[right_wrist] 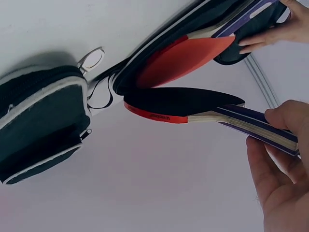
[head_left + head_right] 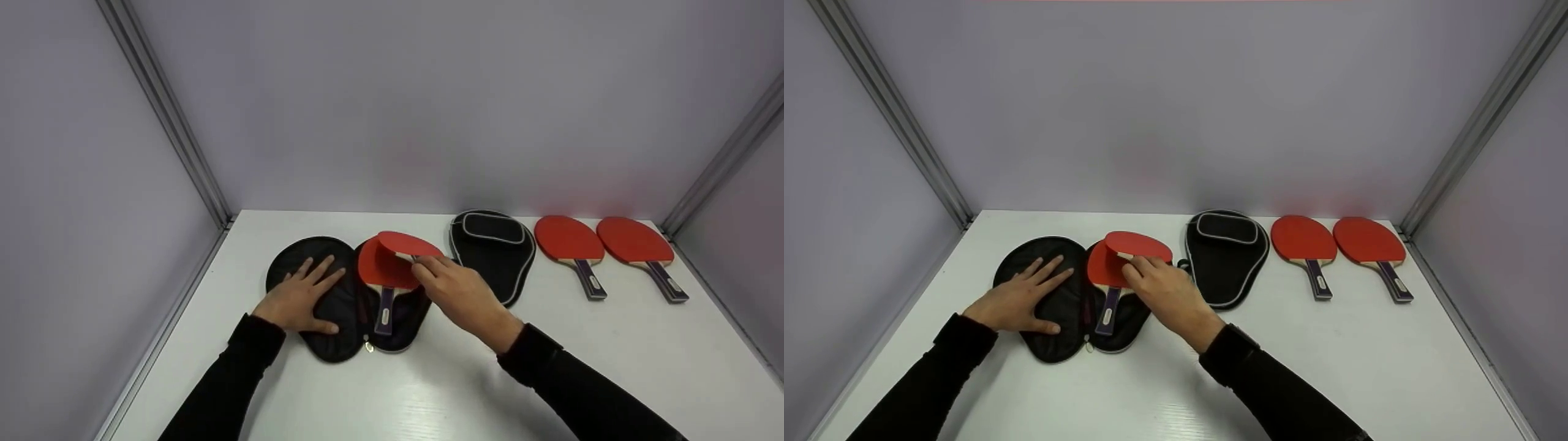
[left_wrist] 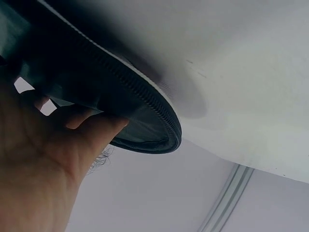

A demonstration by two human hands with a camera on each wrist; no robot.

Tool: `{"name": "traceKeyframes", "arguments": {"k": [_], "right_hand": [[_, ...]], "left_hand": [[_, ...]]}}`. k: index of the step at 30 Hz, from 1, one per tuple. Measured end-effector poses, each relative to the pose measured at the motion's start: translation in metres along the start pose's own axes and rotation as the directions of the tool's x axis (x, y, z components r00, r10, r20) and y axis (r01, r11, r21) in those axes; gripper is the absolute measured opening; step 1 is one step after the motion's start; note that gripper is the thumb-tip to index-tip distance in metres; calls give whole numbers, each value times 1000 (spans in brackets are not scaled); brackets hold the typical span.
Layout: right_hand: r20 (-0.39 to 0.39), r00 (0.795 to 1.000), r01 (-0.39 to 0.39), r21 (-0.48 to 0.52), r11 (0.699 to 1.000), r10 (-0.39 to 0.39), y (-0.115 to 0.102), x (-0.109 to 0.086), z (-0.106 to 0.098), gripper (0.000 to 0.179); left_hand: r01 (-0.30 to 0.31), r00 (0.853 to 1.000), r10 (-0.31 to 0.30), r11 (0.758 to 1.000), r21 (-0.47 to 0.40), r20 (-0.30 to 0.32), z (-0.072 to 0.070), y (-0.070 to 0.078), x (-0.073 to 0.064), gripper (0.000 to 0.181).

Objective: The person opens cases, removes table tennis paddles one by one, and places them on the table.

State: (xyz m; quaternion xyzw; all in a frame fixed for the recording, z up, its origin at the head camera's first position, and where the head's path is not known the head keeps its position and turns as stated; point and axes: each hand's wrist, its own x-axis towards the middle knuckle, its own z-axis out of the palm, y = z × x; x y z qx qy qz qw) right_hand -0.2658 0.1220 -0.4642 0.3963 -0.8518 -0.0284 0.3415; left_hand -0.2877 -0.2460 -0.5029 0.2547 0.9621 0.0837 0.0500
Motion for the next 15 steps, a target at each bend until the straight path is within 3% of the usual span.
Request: {"name": "traceKeyframes", "arguments": {"k": [7,15], "right_hand": [[-47,994,-95,47,994,98,15,-3,-8,36],[47,979,-203,66,977,200,31,-10,-20,35]], "left_hand": [[6,1000,-6,1000,3,0,0,0,0,117],[7,1000,-7,1000,-13,-6,2,-1,0,118]]}}
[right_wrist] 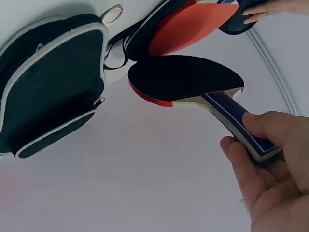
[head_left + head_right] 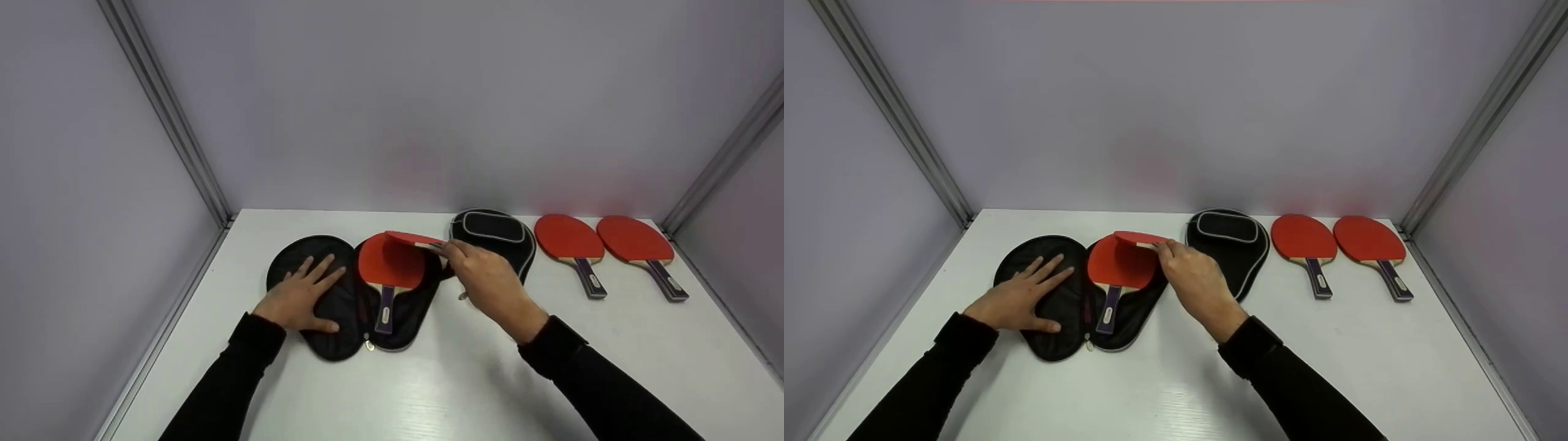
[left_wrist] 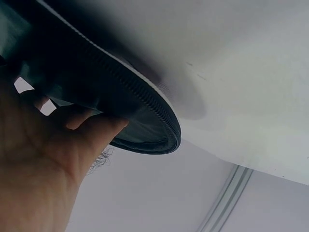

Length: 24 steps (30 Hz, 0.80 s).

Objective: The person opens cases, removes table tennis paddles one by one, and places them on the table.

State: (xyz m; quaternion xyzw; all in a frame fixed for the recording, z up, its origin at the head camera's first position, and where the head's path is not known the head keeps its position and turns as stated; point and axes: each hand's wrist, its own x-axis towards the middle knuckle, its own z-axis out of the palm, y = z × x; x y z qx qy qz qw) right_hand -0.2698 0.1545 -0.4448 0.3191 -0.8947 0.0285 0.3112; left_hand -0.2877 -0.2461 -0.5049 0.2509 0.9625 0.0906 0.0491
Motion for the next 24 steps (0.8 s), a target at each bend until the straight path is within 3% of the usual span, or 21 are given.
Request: {"name": "traceKeyframes", "arguments": {"k": [10,24], "right_hand": [[-72,995,71,27,997,-69,21,-15,-6,36],[-165,986,-5,-11,1000,3,49,-51,-32,46]], "left_hand": [[-7,1000,7,1000,-3,-12,0,0,0,119],[-1,1000,1,1000,-7,-8,1,1,0,118]]}}
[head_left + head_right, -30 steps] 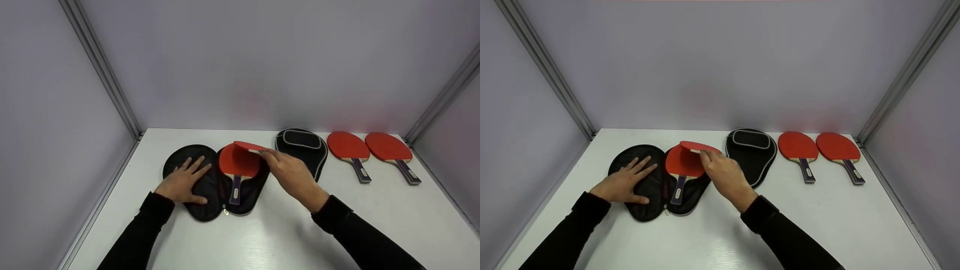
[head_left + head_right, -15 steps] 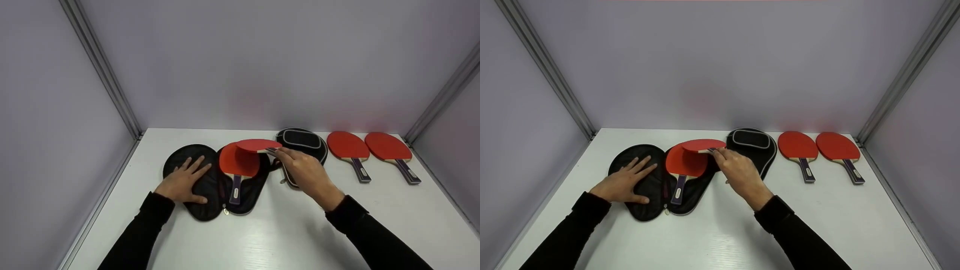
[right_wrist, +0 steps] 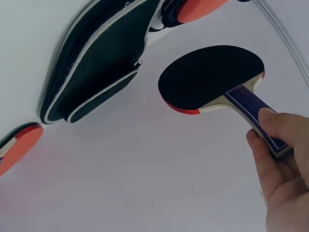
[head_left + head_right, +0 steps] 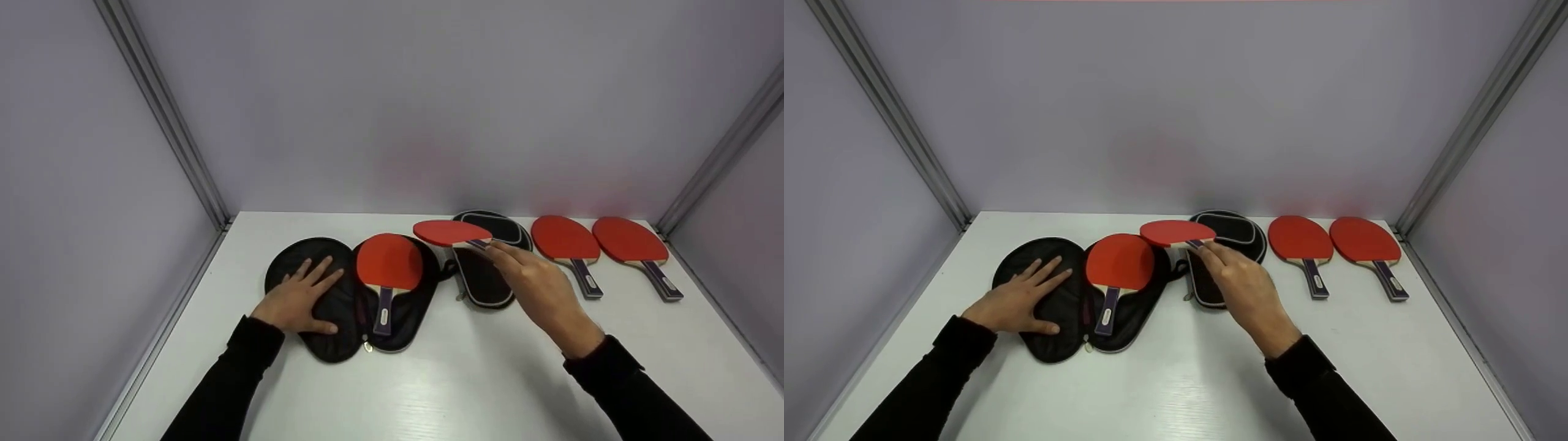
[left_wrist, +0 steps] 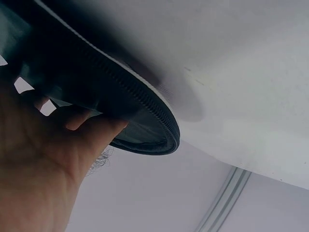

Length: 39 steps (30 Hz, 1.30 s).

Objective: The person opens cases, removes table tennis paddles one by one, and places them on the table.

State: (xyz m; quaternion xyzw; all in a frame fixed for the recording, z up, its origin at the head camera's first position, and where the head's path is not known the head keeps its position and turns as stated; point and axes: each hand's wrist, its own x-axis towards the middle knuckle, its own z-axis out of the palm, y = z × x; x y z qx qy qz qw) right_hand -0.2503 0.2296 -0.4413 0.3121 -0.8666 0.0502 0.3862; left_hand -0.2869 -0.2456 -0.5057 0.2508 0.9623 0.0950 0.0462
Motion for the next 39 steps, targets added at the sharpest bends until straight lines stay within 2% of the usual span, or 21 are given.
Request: {"name": "traceKeyframes", "arguments": {"k": [9,20,26,39], "right_hand": [[5,998,-69,12,998,69,12,-26,-26,52],[-52,991,-123,3,992,123,29,-56,-56,56],[-46,982,-187,-17,982,186,40,-75,-73,51],[-59,956,-290,-86,953,286,65,-120,-101,56]], "left_hand": [[-16,1000,16,1000,13,-9,1,-2,1,118],[-6,1000,6,1000,11,-13,1,-2,-1,117],[-3,1000,3,1000,3,-9,1,-1,-1,117],[-10,1000,11,1000,5,-10,2,-3,-1,117]]}}
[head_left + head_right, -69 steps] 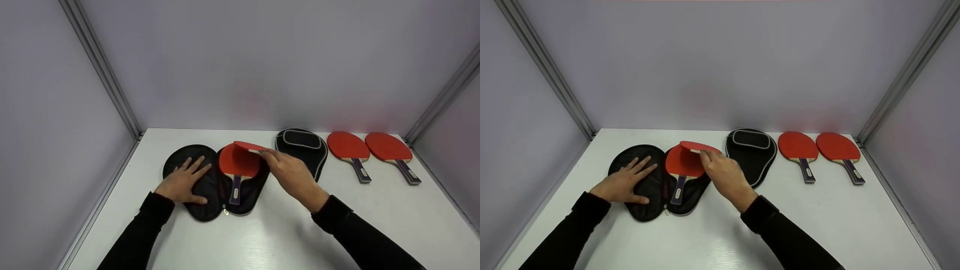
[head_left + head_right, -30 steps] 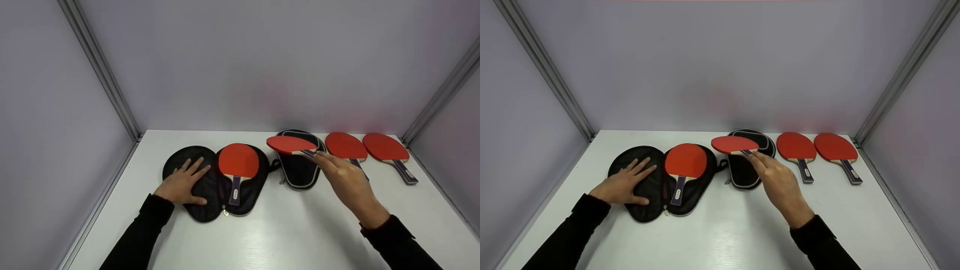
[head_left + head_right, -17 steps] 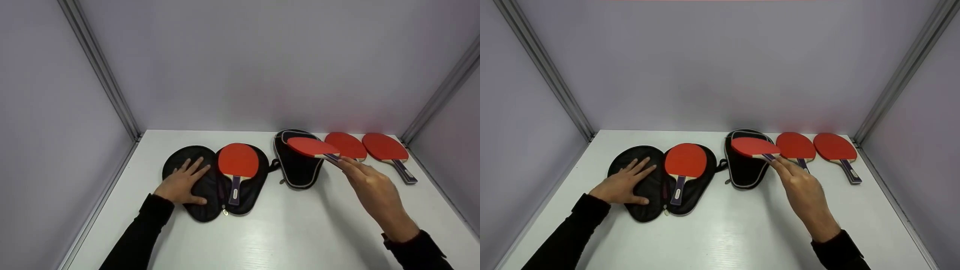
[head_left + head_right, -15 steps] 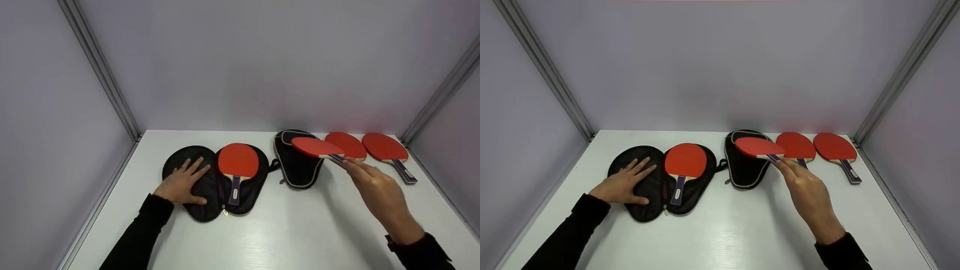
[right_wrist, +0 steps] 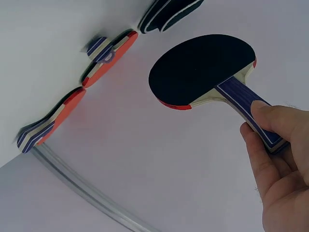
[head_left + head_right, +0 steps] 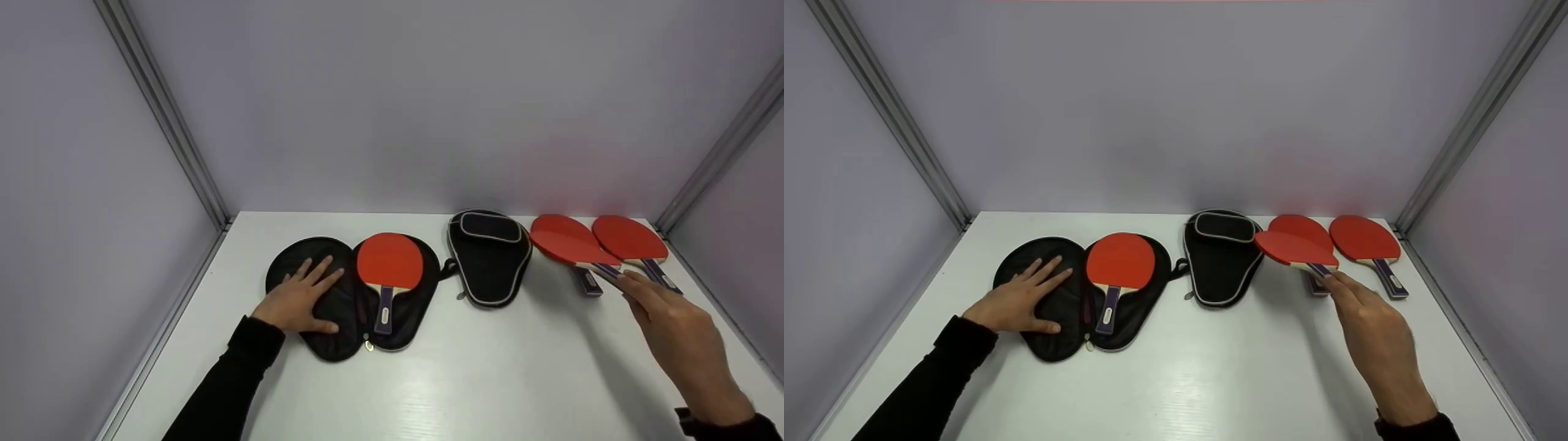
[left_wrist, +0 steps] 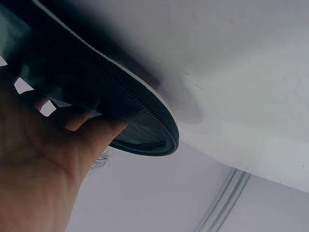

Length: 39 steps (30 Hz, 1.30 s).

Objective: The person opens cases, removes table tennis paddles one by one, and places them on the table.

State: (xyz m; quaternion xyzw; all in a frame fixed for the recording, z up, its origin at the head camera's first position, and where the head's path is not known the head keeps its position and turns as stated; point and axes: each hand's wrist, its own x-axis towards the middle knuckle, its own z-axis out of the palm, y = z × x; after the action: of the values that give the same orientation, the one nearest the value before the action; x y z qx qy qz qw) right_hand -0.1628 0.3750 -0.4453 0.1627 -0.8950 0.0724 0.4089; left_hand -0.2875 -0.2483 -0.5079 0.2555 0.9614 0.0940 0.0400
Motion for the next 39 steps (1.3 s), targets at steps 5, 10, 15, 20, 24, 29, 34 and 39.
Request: {"name": "traceKeyframes", "arguments": {"k": [5,10,15,20,24,29,34,39], "right_hand": [[18,998,-56,-26,998,57,14,-11,-9,55],[64,987,-142,-58,988,145,25,-23,-17,53],[105,968,-215,-109,971,226,34,-33,-22,50],[113,961,-239,-126,963,253,44,-44,-22,47],[118,960,-239,-118,964,253,51,-51,-22,46],[129,961,-230,-134,964,247,57,-57,-20,47],[133,959,-233,-141,962,251,60,-61,-17,45],[164,952,-232,-158,960,257,61,-62,-14,44]], "left_hand": [[5,1000,-5,1000,1,1,0,0,0,118],[3,1000,-3,1000,-1,7,1,0,1,118],[-3,1000,3,1000,4,5,1,-1,1,118],[-3,1000,3,1000,5,0,1,-1,1,118],[-2,1000,2,1000,-2,-1,1,-1,1,118],[-1,1000,1,1000,-10,0,1,-1,0,118],[-4,1000,4,1000,-19,-2,2,0,0,118],[-4,1000,4,1000,-21,-2,2,0,0,118]]}}
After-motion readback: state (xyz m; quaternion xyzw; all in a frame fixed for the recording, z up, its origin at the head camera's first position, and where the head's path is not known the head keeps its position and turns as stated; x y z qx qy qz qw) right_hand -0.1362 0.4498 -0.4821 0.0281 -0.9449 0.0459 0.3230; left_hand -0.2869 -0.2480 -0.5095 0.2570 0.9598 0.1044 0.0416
